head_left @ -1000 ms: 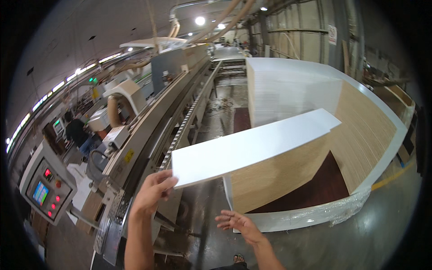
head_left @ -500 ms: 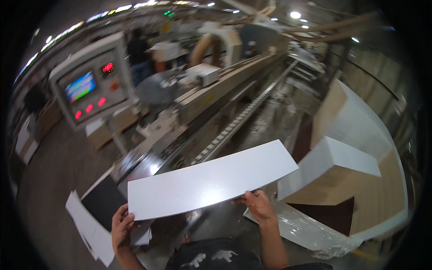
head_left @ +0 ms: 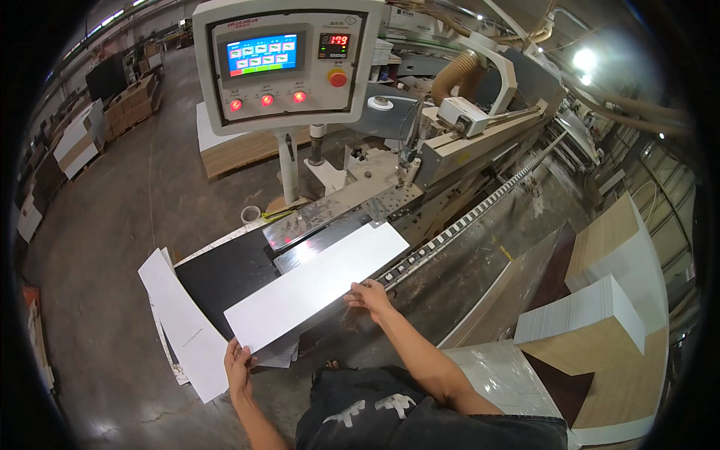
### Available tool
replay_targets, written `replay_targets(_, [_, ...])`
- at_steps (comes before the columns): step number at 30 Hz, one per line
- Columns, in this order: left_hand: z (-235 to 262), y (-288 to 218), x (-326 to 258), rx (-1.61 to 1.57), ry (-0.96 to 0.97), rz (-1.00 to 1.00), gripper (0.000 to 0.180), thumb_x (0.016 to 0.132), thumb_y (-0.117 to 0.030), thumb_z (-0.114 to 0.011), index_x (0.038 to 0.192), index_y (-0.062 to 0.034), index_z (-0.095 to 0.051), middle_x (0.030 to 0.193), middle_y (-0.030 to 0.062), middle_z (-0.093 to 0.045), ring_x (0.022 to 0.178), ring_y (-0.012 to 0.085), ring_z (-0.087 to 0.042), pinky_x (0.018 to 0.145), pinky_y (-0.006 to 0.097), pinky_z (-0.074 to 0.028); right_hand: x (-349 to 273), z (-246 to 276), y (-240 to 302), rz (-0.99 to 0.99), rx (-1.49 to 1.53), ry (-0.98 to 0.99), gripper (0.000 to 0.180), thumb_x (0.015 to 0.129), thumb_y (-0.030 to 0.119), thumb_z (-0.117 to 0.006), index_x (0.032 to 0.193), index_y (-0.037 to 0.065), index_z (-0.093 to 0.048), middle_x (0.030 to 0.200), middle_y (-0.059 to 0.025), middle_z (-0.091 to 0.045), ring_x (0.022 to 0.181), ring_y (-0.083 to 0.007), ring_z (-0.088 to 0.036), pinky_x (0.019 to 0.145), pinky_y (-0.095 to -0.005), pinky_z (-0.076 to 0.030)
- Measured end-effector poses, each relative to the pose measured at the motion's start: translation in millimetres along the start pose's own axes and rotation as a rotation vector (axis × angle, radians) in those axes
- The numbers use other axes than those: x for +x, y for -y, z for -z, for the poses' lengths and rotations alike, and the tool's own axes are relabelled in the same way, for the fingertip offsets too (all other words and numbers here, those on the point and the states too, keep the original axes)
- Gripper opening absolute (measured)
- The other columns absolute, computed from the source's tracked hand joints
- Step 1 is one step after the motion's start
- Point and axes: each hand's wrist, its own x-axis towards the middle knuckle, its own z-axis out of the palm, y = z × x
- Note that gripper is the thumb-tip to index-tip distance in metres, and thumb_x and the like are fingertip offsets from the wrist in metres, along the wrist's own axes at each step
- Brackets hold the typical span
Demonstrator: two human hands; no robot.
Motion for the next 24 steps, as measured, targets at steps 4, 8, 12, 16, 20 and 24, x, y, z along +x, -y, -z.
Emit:
replay_targets(4, [0,12,42,0.03,0.003,-0.07,0.05,0.099,-0.011,-0.066,0.146,-0.0009,-0.051,0.121,0.0051,-0.068,0.096,0.0119,-0.063,0.075,0.027,-0.052,34,-22,5,0.007,-0.02,-0.044,0.069,0.096,0.006,-0.071,0.148,-0.004,-0.027,0.106,-0.0178,-0.068,0.082,-0.0261,-0.075,0.063,-0.0346,-0.063])
replay_targets(8, [-10,29,74,0.111,0.029,-0.246,0.067,0.095,-0.007,-0.073,0.153,0.0017,-0.042,0.127,0.0117,-0.065,0.104,0.015,-0.063,0.079,0.03,-0.055,52,-29,17,0.026,-0.075,-0.032,0.113,0.094,0.006,-0.072,0.16,0.004,0.02,0.11,-0.0207,-0.067,0.083,-0.0259,-0.074,0.066,-0.0362,-0.063])
replay_targets(12, [-32,22,74,0.301,-0.011,-0.34,0.08,0.089,-0.004,-0.078,0.157,0.0018,-0.038,0.123,0.0143,-0.066,0.101,0.0182,-0.066,0.077,0.031,-0.058,76,-21,25,0.032,-0.12,0.021,0.115,0.093,0.013,-0.076,0.161,0.0,0.015,0.113,-0.0224,-0.067,0.088,-0.0243,-0.073,0.067,-0.0335,-0.061])
replay_targets(16, [-45,12,77,0.448,-0.08,-0.29,0.077,0.085,0.0,-0.078,0.154,0.0026,-0.042,0.118,0.0154,-0.068,0.094,0.0191,-0.069,0.077,0.03,-0.058,88,-11,25,0.213,-0.463,-0.043,0.101,0.095,0.027,-0.076,0.161,-0.01,-0.009,0.151,-0.0404,-0.034,0.135,-0.0432,-0.05,0.101,-0.0439,-0.05])
replay_targets(20, [-50,20,79,0.43,-0.162,-0.404,0.071,0.084,0.004,-0.077,0.149,0.0045,-0.047,0.112,0.0153,-0.07,0.092,0.0193,-0.07,0.078,0.029,-0.057,102,2,20,0.48,-0.783,-0.116,0.103,0.095,0.037,-0.072,0.154,-0.021,-0.012,0.163,-0.045,0.007,0.155,-0.0562,-0.002,0.126,-0.0546,-0.013])
replay_targets(24, [-66,12,72,0.802,-0.252,-0.457,0.066,0.083,0.001,-0.079,0.144,0.0002,-0.054,0.135,0.0153,-0.059,0.115,0.0251,-0.064,0.085,0.036,-0.055,107,25,10,0.658,-0.684,-0.083,0.088,0.099,0.03,-0.066,0.158,-0.015,-0.017,0.165,-0.0418,0.007,0.155,-0.056,0.003,0.126,-0.0541,-0.01])
